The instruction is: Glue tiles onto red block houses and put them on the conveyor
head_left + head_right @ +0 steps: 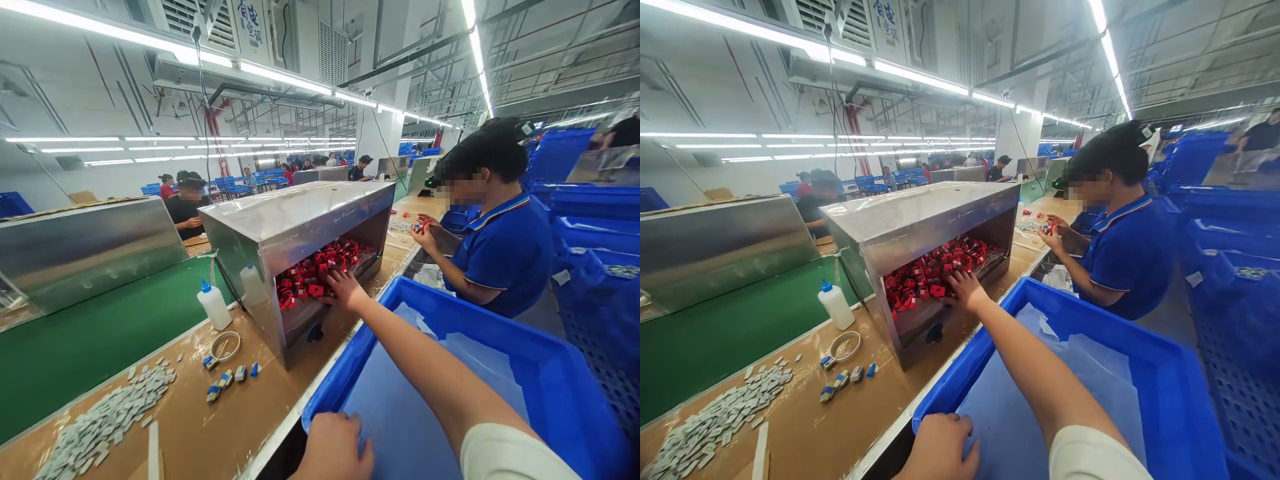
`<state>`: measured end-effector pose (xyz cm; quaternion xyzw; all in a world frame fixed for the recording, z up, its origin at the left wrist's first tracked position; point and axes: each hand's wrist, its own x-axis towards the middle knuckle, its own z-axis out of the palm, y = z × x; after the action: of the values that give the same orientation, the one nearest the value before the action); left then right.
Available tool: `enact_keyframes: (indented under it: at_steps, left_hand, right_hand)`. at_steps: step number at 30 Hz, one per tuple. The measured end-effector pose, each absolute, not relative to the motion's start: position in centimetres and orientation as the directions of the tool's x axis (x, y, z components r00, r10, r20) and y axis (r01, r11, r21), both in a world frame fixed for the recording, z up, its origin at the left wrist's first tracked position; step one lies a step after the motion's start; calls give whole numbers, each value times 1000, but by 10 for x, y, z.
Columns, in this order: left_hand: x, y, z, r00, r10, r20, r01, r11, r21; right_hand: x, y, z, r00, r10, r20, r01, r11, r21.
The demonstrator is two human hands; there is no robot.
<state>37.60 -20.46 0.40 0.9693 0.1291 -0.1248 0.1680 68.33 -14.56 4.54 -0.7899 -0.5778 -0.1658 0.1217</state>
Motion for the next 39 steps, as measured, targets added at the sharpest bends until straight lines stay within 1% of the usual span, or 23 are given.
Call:
enact_keyframes:
  at_steps: [2, 5, 10, 15, 20, 24, 25, 27, 29, 30, 31, 32, 33, 34, 35, 36, 37, 38, 39]
  left_hand:
    - [377, -204, 5, 935, 204, -290, 290, -911, 294]
    - [378, -203, 6, 928, 204, -311, 297, -909, 291]
    - [381, -203, 9, 913, 196, -357, 309, -905, 292]
    - [383, -203, 11, 907, 212, -363, 320, -908, 271]
    - [385, -203, 10, 906, 212, -367, 316, -915, 250]
    - [384, -204, 13, 909, 205, -362, 298, -928, 222]
    - [383, -205, 14, 912, 203, -356, 292, -931, 220]
    - [381, -204, 16, 922, 202, -331, 284, -932, 224]
    - [379, -204, 17, 932, 204, -301, 279, -931, 233]
    - [378, -204, 17, 936, 201, -290, 275, -931, 241]
    - [377, -204, 17, 939, 200, -281, 272, -930, 247]
    - [376, -204, 17, 941, 197, -274, 268, -930, 251]
    - [375, -204, 17, 945, 196, -263, 264, -930, 255]
    - [375, -204, 17, 948, 198, -250, 262, -930, 256]
    - [375, -204, 17, 951, 202, -236, 261, -931, 255]
    - [374, -204, 16, 953, 205, -222, 259, -932, 253]
    - [375, -204, 16, 955, 207, -214, 258, -933, 250]
    - [375, -204, 16, 956, 206, -211, 256, -935, 246]
    - [375, -204, 16, 956, 205, -212, 254, -937, 241]
  right_hand:
    - [682, -140, 53, 292, 889, 353, 952, -305, -20]
    - [688, -131, 63, 241, 922, 303, 970, -237, -49]
    - [703, -123, 66, 182, 925, 333, 983, -179, -40]
    - [710, -107, 63, 88, 953, 290, 996, -91, -1]
    - [712, -96, 66, 89, 950, 299, 994, -106, 40]
    - [704, -105, 80, 121, 943, 310, 990, -138, 33]
    - [700, -111, 83, 126, 933, 337, 990, -142, 24]
    - [687, -135, 84, 154, 884, 441, 987, -162, -21]
    - [666, -176, 73, 230, 799, 555, 973, -204, -110]
    - [653, -203, 64, 289, 759, 583, 957, -234, -169]
    - [639, -236, 51, 342, 752, 564, 940, -260, -223]
    - [624, -271, 36, 399, 774, 491, 915, -304, -263]
    - [608, -308, 20, 462, 806, 370, 882, -376, -282]
    - [591, -345, 3, 542, 813, 214, 830, -477, -288]
    - [573, -381, -12, 617, 786, 25, 758, -586, -286]
    - [556, -413, -26, 661, 730, -174, 678, -681, -277]
    - [537, -439, -37, 652, 678, -339, 624, -734, -268]
    - [519, -460, -45, 640, 638, -429, 589, -765, -261]
    - [502, -474, -50, 634, 603, -484, 555, -791, -259]
